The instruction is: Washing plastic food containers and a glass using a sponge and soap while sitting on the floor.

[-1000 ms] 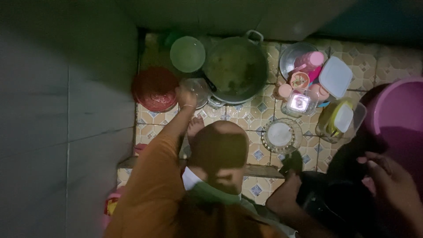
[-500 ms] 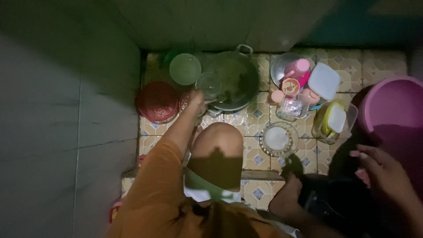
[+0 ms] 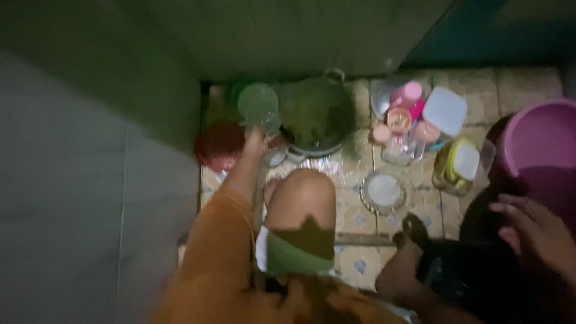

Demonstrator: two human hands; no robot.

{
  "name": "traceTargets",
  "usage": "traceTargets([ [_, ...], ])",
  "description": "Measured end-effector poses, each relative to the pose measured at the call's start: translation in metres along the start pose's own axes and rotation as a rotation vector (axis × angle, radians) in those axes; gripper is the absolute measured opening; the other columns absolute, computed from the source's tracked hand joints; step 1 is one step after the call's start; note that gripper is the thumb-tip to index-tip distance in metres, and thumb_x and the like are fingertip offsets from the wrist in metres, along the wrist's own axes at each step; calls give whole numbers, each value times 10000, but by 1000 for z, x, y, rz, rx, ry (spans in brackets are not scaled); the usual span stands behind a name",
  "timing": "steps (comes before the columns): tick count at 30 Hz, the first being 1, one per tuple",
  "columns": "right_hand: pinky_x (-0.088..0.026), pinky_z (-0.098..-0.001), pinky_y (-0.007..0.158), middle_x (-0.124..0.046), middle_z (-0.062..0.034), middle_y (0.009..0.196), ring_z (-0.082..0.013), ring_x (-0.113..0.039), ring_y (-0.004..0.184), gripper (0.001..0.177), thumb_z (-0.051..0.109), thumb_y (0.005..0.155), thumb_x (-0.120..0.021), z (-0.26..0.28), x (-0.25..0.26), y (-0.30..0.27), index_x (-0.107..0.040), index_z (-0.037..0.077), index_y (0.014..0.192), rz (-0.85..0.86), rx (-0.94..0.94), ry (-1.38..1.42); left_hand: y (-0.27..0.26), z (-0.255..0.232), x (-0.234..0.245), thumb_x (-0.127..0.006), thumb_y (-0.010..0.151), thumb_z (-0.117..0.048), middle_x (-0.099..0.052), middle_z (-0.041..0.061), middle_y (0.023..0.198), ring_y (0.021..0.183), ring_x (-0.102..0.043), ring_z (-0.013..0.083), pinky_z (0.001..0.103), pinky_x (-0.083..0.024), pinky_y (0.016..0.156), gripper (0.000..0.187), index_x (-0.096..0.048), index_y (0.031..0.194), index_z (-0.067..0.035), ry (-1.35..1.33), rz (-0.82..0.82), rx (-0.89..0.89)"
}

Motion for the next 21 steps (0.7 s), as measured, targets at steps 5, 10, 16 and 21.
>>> traceTargets([
  [5, -521, -357, 636, -703, -125, 1318, -228, -607, 730, 504, 243, 1086, -453, 10, 1, 1, -486, 5, 1529, -25, 13, -5, 6, -2, 1, -382, 991, -171, -574, 144, 1422, 1183, -651, 378, 617, -631, 821, 511, -399, 1502, -172, 28, 17, 49],
  [10, -501, -372, 580, -695, -114, 1331, -222, -600, 707, 518, 244, 1084, -448, 0, 1, 4, -467, 1, 1540, -3, 24, 31, -1, 0, 11, -372, 990, -150, -561, 155, 1430, 1186, -649, 389, 622, -606, 825, 512, -398, 1501, -166, 39, -21, 67],
  [16, -508, -397, 597, -695, -96, 1357, -242, -575, 680, 530, 271, 1116, -421, -27, 2, 25, -451, 18, 1581, 25, 42, 1, 2, -9, 19, -392, 999, -188, -588, 175, 1424, 1116, -692, 398, 613, -585, 783, 508, -405, 1506, -164, 40, -57, 64],
  [21, -511, -378, 692, -683, -73, 1339, -200, -578, 761, 521, 261, 1083, -426, -11, 0, 11, -475, 24, 1545, 7, -12, 59, -5, -59, 12, -487, 909, -159, -583, 162, 1366, 1068, -692, 402, 649, -614, 791, 539, -453, 1446, -132, 264, -168, -73],
])
Point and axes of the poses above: each hand's wrist, its own y-axis towards the middle knuckle, its own x-axis out of the back of the hand, z = x × y, the point moved 6 cm from there along y, towards the middle knuckle
